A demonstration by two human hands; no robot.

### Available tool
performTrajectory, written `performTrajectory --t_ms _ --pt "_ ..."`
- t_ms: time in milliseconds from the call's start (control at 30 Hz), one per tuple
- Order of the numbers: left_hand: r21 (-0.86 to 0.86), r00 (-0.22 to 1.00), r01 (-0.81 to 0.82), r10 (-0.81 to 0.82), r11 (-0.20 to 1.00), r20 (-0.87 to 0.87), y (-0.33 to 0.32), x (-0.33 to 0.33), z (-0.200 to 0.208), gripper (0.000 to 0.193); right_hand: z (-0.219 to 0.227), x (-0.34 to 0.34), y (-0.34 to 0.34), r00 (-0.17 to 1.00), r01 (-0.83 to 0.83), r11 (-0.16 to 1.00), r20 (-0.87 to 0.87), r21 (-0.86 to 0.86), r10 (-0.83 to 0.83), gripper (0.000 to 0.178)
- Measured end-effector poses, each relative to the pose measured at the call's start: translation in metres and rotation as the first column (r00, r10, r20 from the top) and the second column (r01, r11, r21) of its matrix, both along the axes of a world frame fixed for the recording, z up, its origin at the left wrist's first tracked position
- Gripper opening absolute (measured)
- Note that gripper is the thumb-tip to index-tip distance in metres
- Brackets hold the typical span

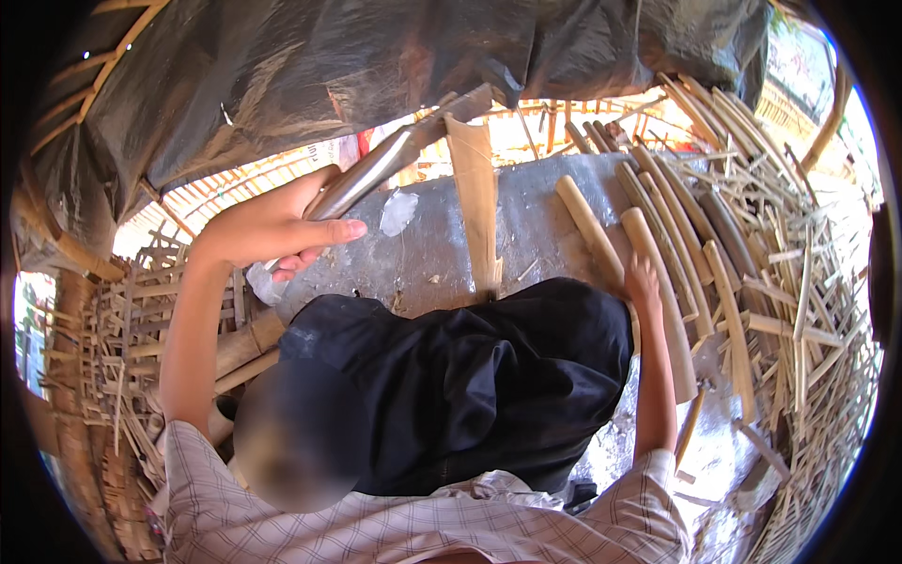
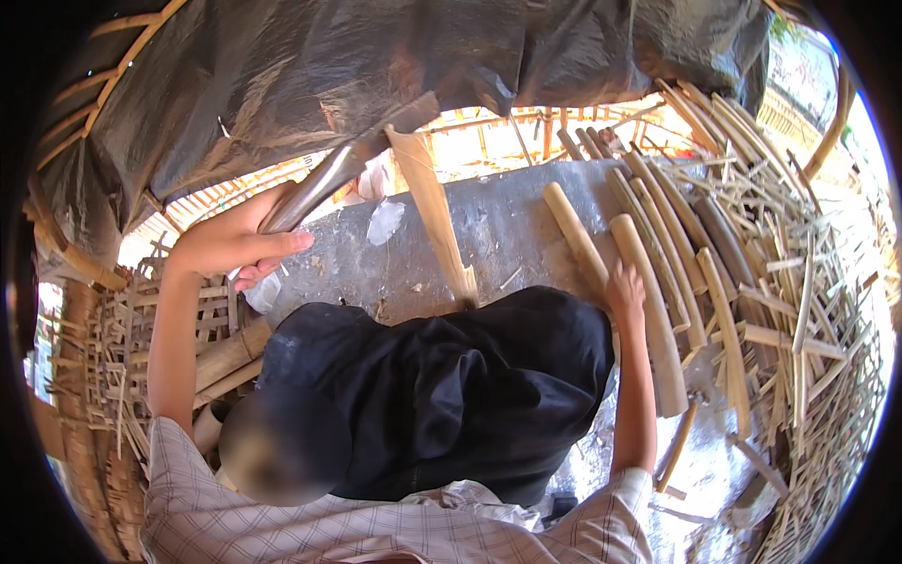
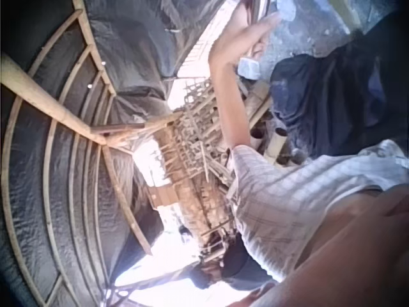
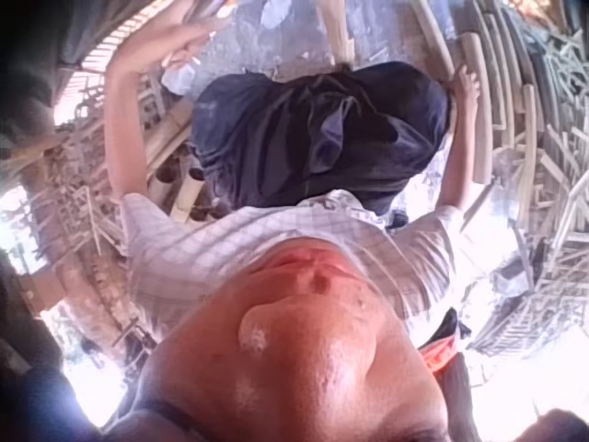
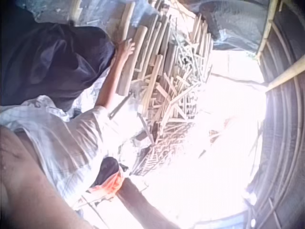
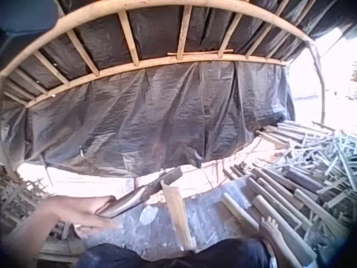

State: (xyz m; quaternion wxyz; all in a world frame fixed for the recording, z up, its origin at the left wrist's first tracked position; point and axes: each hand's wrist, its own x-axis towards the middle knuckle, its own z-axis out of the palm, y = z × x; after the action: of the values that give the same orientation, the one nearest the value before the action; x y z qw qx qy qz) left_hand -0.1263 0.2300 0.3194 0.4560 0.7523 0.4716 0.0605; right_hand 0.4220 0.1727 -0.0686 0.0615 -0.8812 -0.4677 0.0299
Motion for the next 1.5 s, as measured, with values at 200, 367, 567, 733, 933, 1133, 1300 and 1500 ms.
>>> performTrajectory --t_ms 200,367,567,733,933,1133,1300,1500 --pt "-0.364 0.806 0.217 0.045 0.906 0.590 -0.005 -0.016 -0.028 0.035 -0.075 -0.023 -0.067 0.968 -0.139 0.989 0.219 0.050 0.125 0.039" --pt "-0.335 0.719 0.149 0.131 0.930 0.683 -0.039 0.016 -0.060 0.029 -0.058 -0.039 -0.052 0.999 0.007 1.000 0.046 -0.012 -0.007 0.044" --pt "-0.188 0.661 -0.044 0.169 0.981 0.731 -0.047 -0.005 -0.041 0.028 -0.061 -0.017 -0.044 0.999 0.031 0.999 -0.040 -0.037 -0.032 0.046" --pt "-0.088 0.664 -0.152 0.168 0.984 0.729 -0.040 -0.023 -0.020 0.026 -0.049 -0.037 -0.048 0.999 0.036 0.997 -0.022 -0.067 -0.038 0.045" --pt "-0.113 0.602 -0.297 0.278 0.948 0.748 0.007 -0.035 -0.071 0.027 -0.033 -0.058 -0.045 0.992 0.049 0.995 -0.115 -0.082 -0.058 0.053" --pt "-0.235 0.577 -0.293 0.367 0.927 0.730 0.007 -0.058 -0.086 0.028 -0.047 -0.005 -0.050 0.970 0.073 0.996 -0.237 0.045 -0.061 0.047" --pt "-0.409 0.537 -0.069 0.380 0.910 0.753 0.001 -0.089 -0.070 0.037 -0.003 0.009 -0.039 0.701 0.120 0.952 -0.703 0.280 0.119 0.060" --pt "-0.463 0.404 0.207 0.355 0.862 0.843 0.004 -0.088 -0.074 0.035 0.219 -0.144 -0.033 0.488 0.068 0.883 -0.787 0.465 0.377 0.059"
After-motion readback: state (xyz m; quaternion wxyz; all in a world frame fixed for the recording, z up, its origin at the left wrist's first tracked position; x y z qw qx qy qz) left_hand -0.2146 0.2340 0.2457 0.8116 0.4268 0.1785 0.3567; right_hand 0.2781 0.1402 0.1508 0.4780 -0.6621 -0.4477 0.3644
